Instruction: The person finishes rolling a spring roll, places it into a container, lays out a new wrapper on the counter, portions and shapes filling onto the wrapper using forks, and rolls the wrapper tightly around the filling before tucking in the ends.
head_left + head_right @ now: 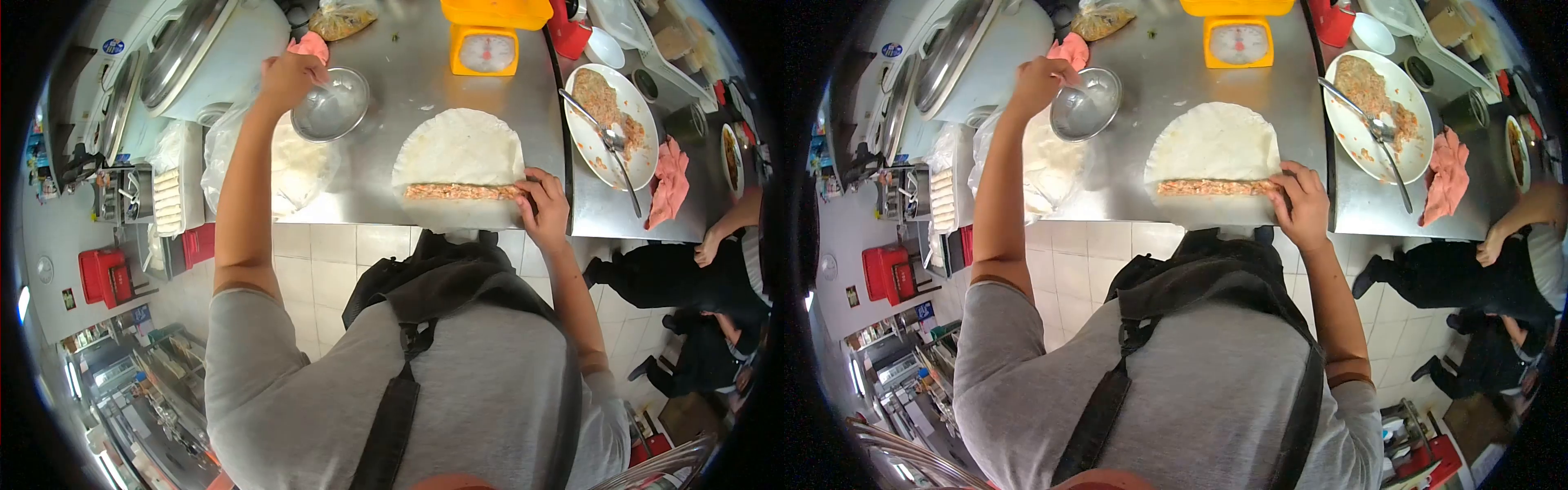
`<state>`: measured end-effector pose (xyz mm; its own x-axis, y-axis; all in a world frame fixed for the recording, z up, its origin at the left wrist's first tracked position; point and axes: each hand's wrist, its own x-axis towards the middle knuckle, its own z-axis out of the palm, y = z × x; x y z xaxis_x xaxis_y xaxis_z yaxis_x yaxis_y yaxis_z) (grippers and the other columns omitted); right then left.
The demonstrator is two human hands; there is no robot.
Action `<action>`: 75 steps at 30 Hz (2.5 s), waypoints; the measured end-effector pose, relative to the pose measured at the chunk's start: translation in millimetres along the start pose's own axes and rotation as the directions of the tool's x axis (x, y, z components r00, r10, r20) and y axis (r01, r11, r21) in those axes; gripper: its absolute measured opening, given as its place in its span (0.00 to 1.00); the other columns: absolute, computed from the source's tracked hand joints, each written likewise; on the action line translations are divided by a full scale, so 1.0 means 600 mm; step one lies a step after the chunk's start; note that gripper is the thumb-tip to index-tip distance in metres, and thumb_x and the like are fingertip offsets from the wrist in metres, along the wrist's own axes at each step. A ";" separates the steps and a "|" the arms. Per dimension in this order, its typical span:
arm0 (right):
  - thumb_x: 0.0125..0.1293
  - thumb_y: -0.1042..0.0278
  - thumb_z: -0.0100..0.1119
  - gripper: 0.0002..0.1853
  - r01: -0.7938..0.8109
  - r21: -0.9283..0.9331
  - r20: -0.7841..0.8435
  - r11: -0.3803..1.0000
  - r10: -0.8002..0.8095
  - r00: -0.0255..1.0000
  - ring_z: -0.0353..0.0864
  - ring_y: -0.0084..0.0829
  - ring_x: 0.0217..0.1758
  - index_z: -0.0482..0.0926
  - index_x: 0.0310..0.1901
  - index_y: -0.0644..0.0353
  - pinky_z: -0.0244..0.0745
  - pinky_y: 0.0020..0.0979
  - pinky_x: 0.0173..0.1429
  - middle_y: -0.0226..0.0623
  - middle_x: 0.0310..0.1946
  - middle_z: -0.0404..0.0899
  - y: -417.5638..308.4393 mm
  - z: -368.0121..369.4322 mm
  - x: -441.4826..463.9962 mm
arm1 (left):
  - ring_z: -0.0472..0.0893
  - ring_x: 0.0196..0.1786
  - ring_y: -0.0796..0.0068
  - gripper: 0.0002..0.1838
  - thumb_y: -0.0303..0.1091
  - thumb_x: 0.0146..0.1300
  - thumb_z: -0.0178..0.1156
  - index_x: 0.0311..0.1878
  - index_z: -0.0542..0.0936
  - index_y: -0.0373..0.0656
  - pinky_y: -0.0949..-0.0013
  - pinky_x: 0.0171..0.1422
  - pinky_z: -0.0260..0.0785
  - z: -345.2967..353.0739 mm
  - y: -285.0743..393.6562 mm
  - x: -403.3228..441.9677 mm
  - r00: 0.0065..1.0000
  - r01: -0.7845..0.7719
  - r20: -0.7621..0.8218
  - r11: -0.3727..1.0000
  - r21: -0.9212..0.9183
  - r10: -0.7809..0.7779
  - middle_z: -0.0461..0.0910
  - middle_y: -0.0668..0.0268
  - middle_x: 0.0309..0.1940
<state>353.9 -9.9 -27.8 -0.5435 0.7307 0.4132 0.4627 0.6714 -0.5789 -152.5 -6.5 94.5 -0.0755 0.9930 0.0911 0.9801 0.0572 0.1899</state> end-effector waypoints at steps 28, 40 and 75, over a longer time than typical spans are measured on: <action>0.62 0.61 0.73 0.11 0.000 -0.049 -0.045 0.999 -0.002 0.999 0.80 0.42 0.47 0.85 0.41 0.57 0.79 0.39 0.53 0.37 0.47 0.84 0.000 0.004 -0.001 | 0.61 0.82 0.66 0.27 0.55 0.75 0.57 0.73 0.78 0.60 0.45 0.86 0.46 0.244 0.333 0.037 0.627 -0.773 0.116 0.634 -0.026 0.770 0.69 0.83 0.79; 0.60 0.62 0.74 0.12 0.003 -0.055 -0.043 0.998 -0.005 0.999 0.79 0.42 0.44 0.85 0.40 0.57 0.79 0.39 0.50 0.34 0.46 0.84 0.002 0.008 -0.001 | 0.63 0.82 0.68 0.30 0.58 0.75 0.54 0.75 0.75 0.59 0.46 0.85 0.47 0.261 0.357 0.009 0.542 -0.838 0.116 0.545 0.007 0.832 0.71 0.81 0.77; 0.61 0.62 0.73 0.10 -0.040 -0.066 -0.034 0.997 0.038 0.999 0.79 0.42 0.46 0.85 0.38 0.58 0.78 0.40 0.52 0.35 0.49 0.85 0.001 0.007 -0.004 | 0.58 0.84 0.63 0.34 0.56 0.72 0.59 0.78 0.71 0.55 0.42 0.86 0.44 0.201 0.217 -0.041 0.761 -0.649 0.162 0.739 0.182 0.628 0.69 0.78 0.79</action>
<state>352.5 -11.9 -32.2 -0.5015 0.7594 0.4145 0.5291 0.6482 -0.5476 -1.1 -11.3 -0.7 0.5879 0.8084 0.0302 0.8067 -0.5831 -0.0963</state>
